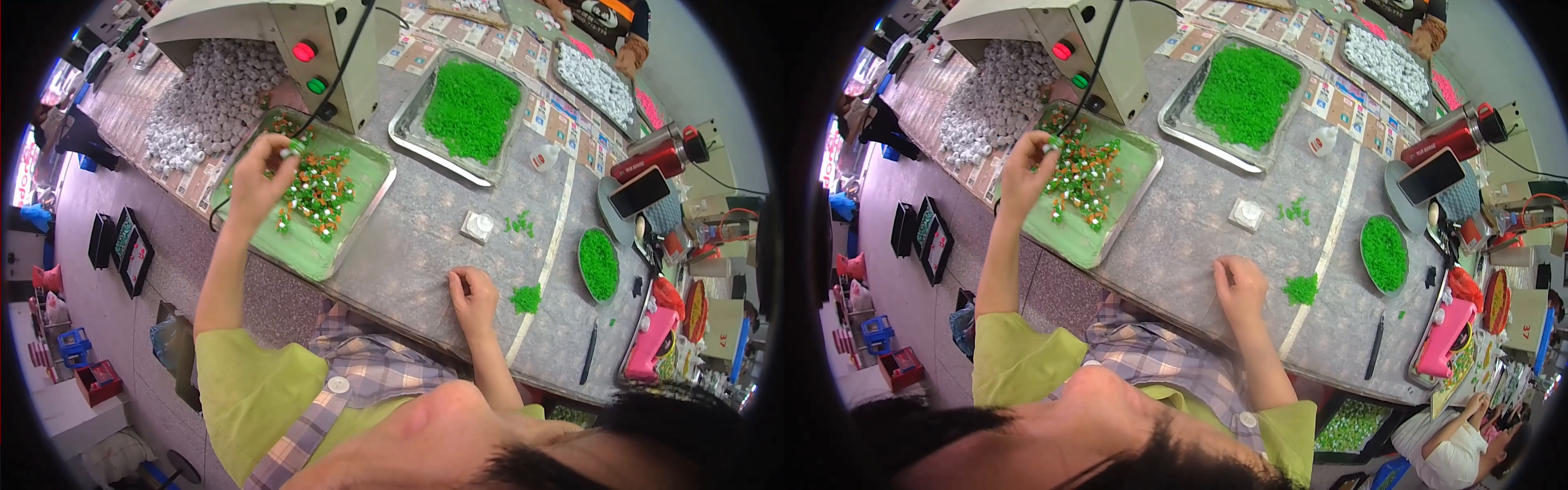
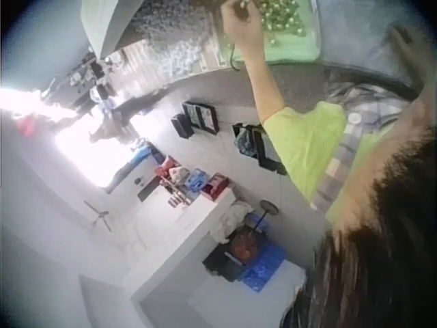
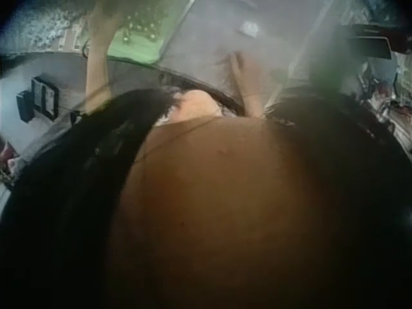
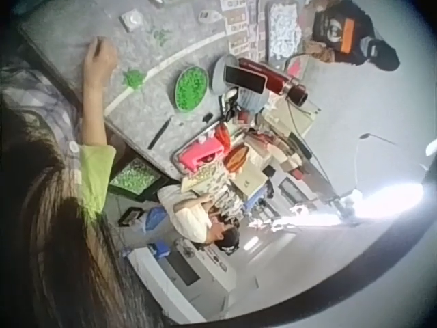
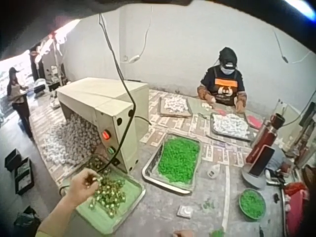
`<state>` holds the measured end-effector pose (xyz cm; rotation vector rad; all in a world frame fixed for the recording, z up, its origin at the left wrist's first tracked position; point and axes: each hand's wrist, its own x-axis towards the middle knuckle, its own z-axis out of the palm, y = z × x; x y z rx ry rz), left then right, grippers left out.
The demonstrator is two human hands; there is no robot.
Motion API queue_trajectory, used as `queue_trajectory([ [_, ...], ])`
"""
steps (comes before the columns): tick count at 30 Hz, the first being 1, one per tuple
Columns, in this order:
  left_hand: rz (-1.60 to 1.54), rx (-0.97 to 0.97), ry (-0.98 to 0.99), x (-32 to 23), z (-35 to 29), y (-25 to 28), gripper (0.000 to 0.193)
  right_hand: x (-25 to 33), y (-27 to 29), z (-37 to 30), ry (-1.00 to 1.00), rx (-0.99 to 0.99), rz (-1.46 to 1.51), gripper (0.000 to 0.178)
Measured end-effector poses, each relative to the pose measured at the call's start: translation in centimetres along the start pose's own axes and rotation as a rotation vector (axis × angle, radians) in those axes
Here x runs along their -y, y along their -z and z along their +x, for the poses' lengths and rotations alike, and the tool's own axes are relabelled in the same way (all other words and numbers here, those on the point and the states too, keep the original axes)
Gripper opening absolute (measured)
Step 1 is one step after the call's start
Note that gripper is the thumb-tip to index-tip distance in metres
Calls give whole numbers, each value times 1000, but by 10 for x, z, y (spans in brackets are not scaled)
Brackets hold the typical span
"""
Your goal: The person assembles small figurines by hand by dipping plastic pieces into adhesive and attaching them onto the figurine bodies.
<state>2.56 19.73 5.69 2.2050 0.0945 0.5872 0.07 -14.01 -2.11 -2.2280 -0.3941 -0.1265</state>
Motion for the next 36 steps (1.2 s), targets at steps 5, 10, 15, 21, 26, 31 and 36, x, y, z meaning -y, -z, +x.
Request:
queue_trajectory([
  [5, -284, 266, 47, -54, -48, -70, 22, 17, 2, 4, -148, 48, 281, 5],
  [10, -408, 503, 104, -78, -71, -120, 30, 30, 1, 14, -369, 12, 870, 18],
  [15, -537, 537, 178, -88, -95, -149, 30, 20, 14, 12, -378, 58, 1053, 23],
  [21, -978, 708, 531, -88, -109, -154, 34, 14, 26, 2, -435, 15, 1040, 18],
  [26, -1134, 928, 719, -74, -103, -155, 38, 16, 47, 3, -153, 186, 463, 11],
  [31, -1088, 1048, 729, -76, -99, -158, 37, 5, 58, 2, -144, 197, 399, 14],
  [36, -1098, 841, 797, -70, -99, -160, 28, -38, 98, 3, -271, -103, -78, 9],
])
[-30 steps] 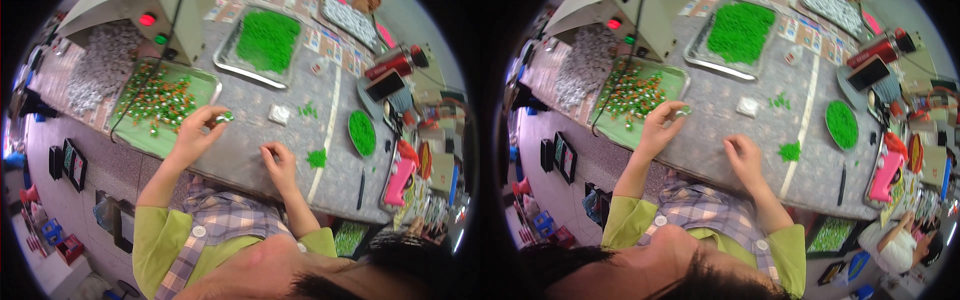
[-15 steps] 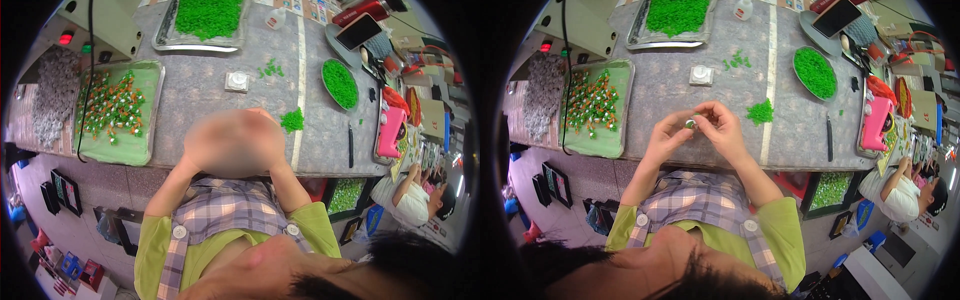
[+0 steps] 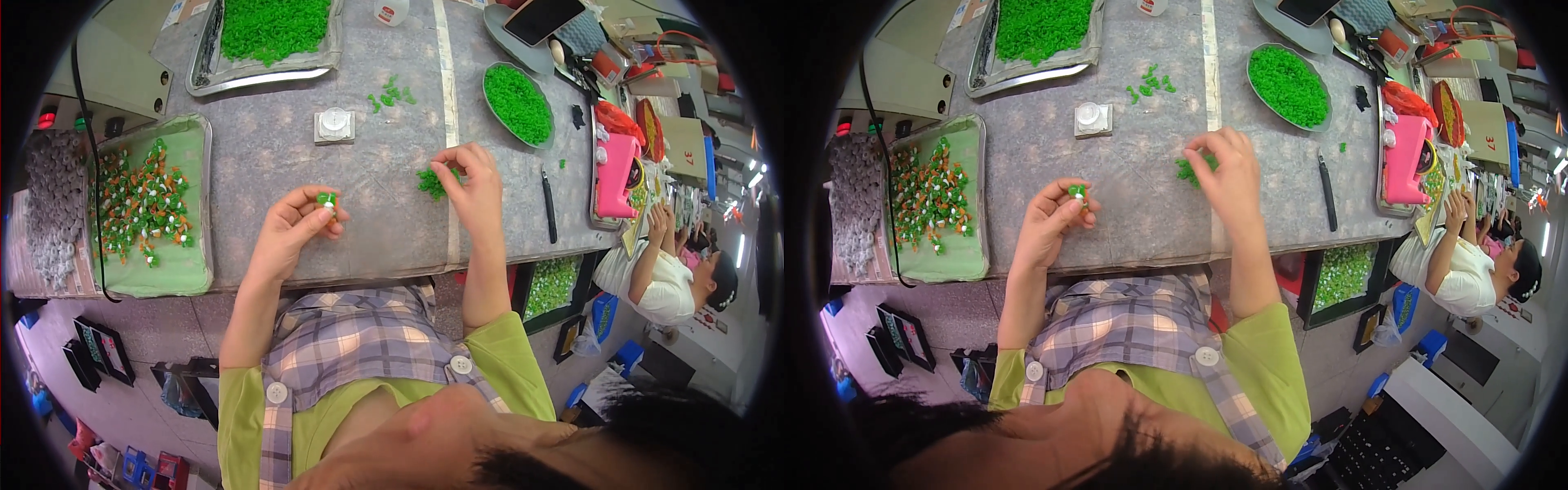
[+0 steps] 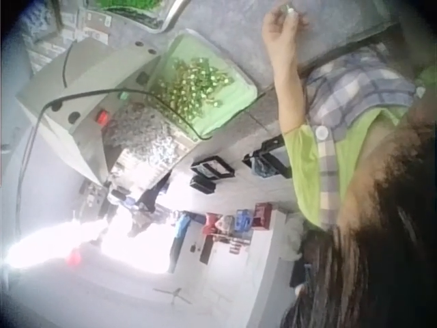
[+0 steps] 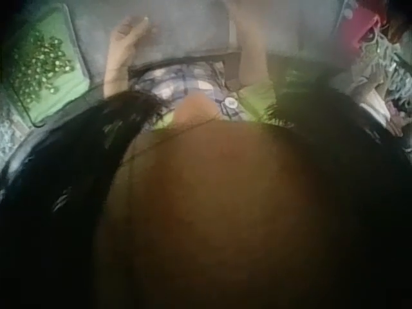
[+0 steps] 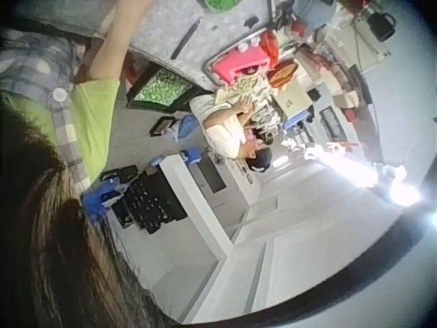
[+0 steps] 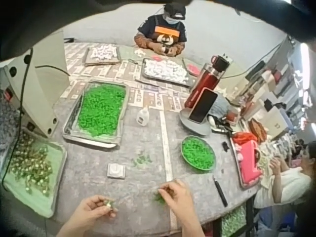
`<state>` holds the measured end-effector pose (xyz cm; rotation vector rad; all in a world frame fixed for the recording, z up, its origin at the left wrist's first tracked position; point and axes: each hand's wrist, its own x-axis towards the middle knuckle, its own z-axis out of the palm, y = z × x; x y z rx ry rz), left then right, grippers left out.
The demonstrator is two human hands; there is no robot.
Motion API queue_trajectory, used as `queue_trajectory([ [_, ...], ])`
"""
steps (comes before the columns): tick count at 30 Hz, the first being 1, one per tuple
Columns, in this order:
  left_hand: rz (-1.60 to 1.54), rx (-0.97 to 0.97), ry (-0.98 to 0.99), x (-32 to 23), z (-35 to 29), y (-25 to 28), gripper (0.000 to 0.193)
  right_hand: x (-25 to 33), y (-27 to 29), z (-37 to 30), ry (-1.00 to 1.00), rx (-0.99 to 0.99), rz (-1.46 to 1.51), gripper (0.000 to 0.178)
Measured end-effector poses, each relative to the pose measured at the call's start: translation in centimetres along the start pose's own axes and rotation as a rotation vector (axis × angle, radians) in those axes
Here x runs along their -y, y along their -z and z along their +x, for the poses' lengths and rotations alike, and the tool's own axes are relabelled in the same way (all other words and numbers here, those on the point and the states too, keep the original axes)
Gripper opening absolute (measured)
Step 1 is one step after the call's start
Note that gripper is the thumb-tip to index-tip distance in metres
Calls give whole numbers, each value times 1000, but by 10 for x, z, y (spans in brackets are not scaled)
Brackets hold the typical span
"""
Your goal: The person assembles small figurines by hand by dipping plastic pieces into adhesive and attaching them onto the figurine bodies.
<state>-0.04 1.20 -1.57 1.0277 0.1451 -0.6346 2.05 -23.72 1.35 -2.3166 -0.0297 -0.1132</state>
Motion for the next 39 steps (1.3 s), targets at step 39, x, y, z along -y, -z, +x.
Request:
queue_trajectory([
  [39, 52, 80, -60, -1, -3, -14, 11, 54, -47, -25, 485, 38, 105, 16],
])
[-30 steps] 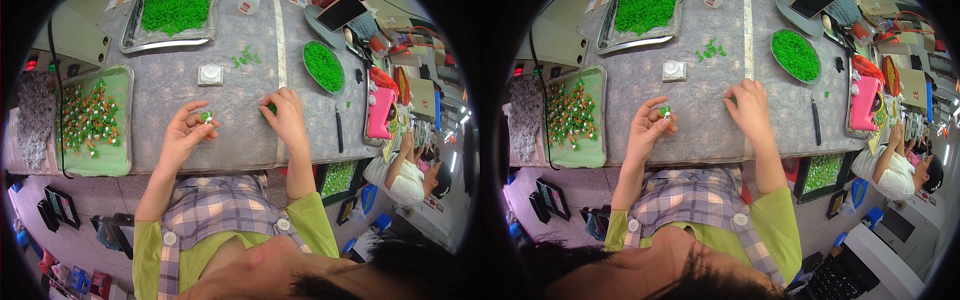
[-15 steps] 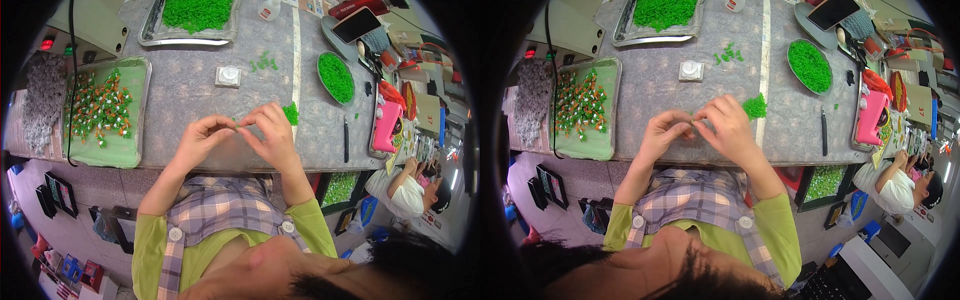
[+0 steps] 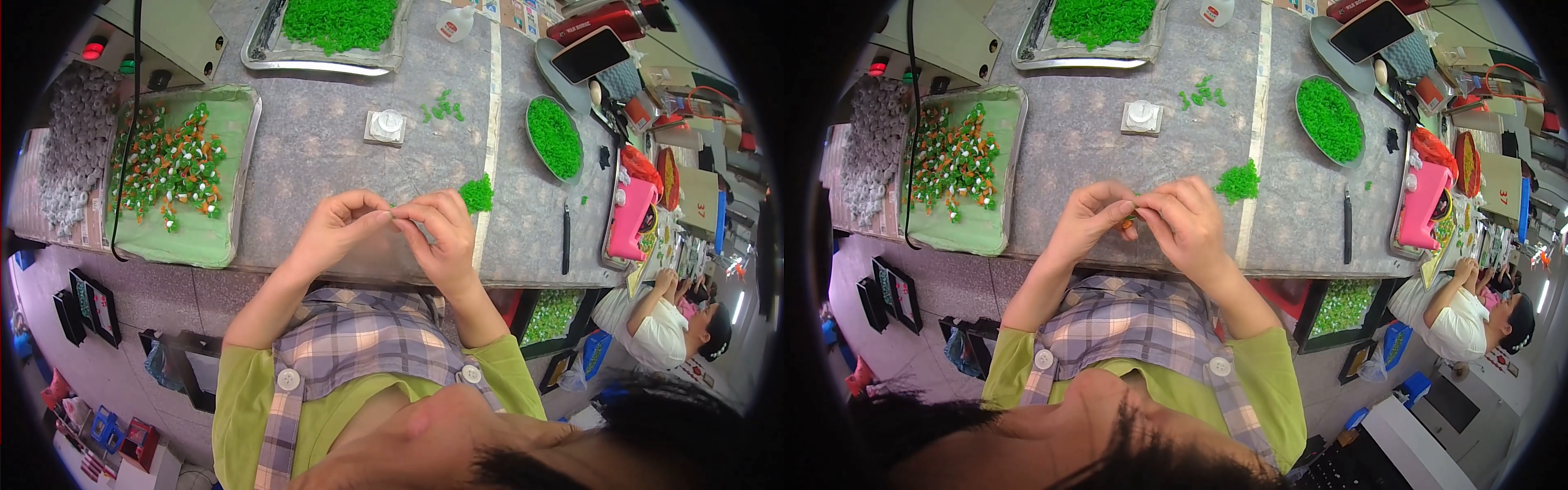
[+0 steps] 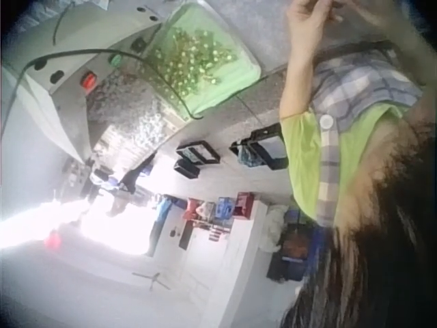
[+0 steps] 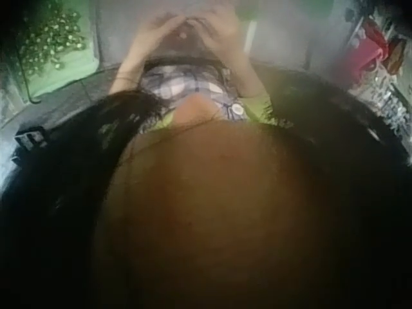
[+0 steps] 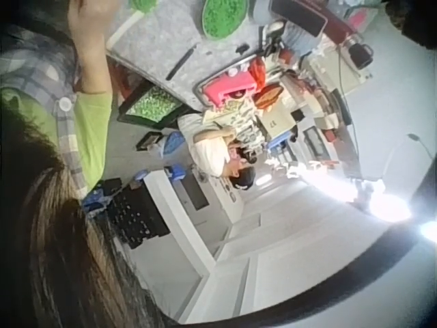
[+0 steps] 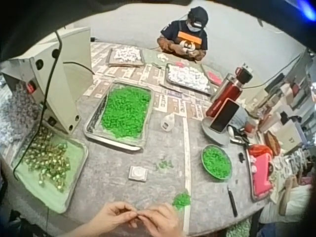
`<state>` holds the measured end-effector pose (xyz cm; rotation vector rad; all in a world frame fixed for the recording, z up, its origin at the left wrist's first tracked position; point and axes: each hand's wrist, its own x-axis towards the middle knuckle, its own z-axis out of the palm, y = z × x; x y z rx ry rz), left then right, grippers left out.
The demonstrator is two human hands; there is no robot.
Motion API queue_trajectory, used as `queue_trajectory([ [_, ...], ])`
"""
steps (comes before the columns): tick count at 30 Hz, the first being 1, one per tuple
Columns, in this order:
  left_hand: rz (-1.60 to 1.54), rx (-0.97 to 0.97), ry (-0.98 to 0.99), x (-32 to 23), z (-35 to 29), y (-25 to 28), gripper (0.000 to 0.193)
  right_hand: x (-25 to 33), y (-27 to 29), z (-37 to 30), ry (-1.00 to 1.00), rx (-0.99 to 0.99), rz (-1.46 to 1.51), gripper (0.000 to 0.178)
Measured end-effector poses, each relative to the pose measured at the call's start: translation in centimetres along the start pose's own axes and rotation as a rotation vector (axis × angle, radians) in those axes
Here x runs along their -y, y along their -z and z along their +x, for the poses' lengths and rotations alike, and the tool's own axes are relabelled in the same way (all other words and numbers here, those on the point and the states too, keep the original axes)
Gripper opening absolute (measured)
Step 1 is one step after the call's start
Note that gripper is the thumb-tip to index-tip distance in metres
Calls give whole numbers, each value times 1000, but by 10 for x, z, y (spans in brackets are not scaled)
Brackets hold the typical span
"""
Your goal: The person assembles small figurines by hand by dipping plastic pieces into adhesive and attaching them onto the figurine bodies.
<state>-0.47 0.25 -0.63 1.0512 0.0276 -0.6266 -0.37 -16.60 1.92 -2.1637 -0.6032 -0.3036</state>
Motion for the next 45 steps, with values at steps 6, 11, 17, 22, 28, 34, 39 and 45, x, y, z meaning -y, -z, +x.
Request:
queue_trajectory([
  [6, -70, -43, -20, 4, 1, 0, 10, 7, -5, -4, -89, -11, 51, 19],
  [11, 104, -107, -68, 4, -2, -4, 9, 3, -6, -9, -447, 18, 595, 10],
  [17, 313, -100, -44, 0, -6, -3, 7, -15, 0, -4, -800, 171, 1070, 13],
  [22, 134, 4, 12, -6, -4, -1, 6, -23, 3, -2, -886, 350, 1274, 13],
  [28, 280, 37, 59, -6, -2, 8, 9, -22, 1, 0, -914, 329, 1209, 12],
  [34, 406, -31, -25, -6, -1, 3, 12, -21, -4, -3, -929, 280, 1231, 12],
  [39, 551, -157, -182, -4, -1, -3, 10, -17, -9, -4, -955, 178, 1262, 11],
  [45, 489, -230, -190, 0, -1, 5, 10, -32, -11, 9, -906, 121, 1217, 10],
])
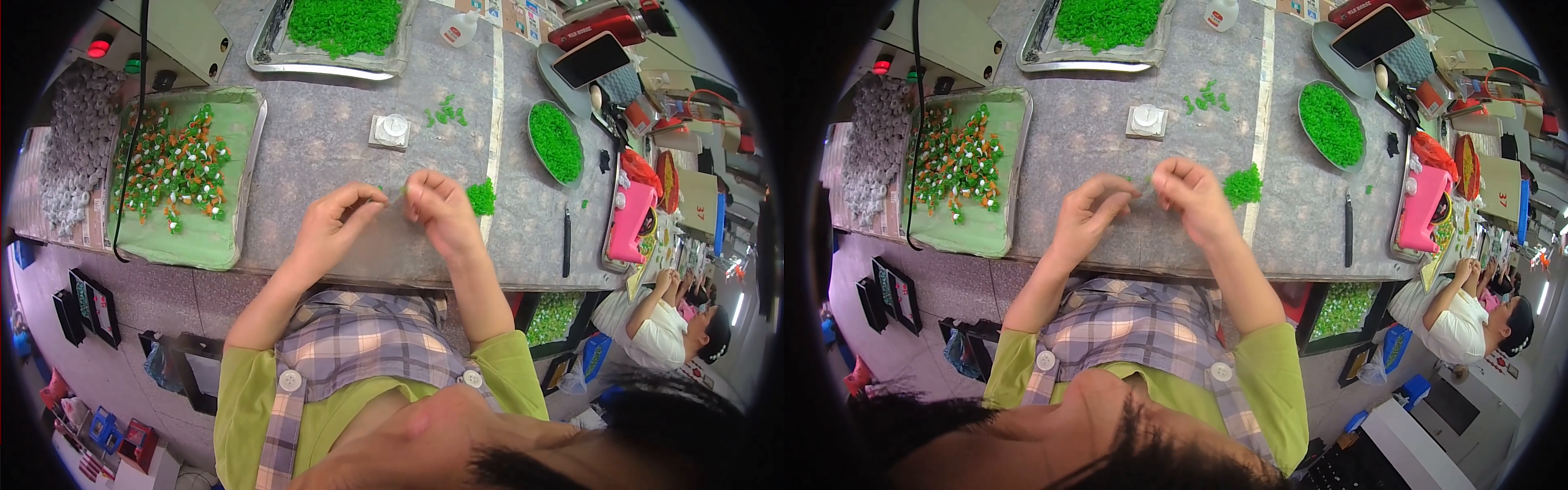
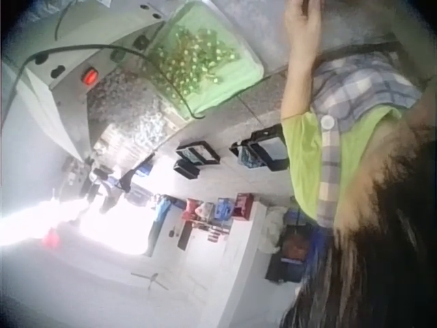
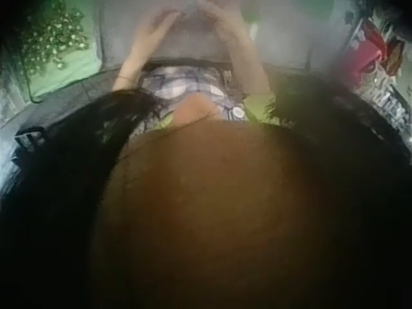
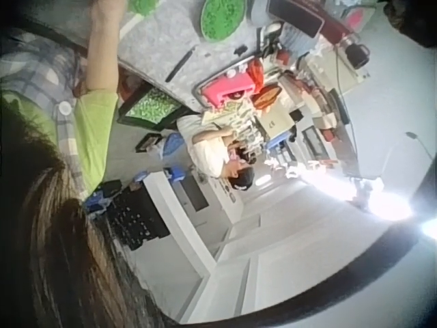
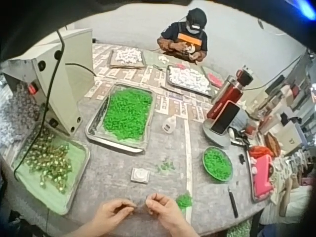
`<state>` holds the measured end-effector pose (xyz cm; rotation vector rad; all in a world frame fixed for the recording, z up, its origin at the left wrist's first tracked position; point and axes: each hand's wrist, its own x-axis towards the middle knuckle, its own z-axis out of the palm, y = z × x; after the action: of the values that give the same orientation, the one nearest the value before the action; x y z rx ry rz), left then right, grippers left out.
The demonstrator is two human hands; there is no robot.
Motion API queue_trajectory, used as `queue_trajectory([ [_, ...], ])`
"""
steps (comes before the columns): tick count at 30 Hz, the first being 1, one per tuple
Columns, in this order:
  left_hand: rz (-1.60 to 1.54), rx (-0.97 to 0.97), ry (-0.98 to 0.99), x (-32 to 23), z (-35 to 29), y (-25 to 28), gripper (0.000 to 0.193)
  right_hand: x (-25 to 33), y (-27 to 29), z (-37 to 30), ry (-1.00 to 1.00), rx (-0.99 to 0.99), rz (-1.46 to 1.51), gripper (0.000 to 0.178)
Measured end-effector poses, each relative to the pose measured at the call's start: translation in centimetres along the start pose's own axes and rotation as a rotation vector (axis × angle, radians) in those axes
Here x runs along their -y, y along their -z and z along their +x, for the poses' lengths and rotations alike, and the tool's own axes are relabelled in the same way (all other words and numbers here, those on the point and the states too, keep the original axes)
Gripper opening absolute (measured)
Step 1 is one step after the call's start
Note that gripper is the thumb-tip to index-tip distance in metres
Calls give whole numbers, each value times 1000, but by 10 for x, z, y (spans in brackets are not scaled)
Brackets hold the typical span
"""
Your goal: The person assembles small figurines by hand by dipping plastic pieces into adhesive and attaching them onto the figurine bodies.
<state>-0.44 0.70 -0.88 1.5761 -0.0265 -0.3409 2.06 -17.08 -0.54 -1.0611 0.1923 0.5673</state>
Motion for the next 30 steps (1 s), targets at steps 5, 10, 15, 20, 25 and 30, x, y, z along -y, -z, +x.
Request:
queue_trajectory([
  [5, -158, -91, -68, 1, 3, 7, 21, 19, 6, 42, 155, -115, -16, 11],
  [10, -232, -166, -61, -2, 5, 16, 37, 19, 5, 56, 130, -111, -35, 11],
  [15, -356, -137, -44, 2, 6, 24, 34, 20, 2, 57, 116, -117, -49, 10],
  [20, -512, -150, -9, -2, 7, 23, 21, 19, 3, 56, 110, -110, -45, 9],
  [25, -555, -145, 7, -1, 7, 21, 17, 19, 4, 56, 110, -117, -31, 10],
  [30, -541, -95, 24, 6, 8, 21, 18, 24, -1, 45, 126, -80, -8, 11],
])
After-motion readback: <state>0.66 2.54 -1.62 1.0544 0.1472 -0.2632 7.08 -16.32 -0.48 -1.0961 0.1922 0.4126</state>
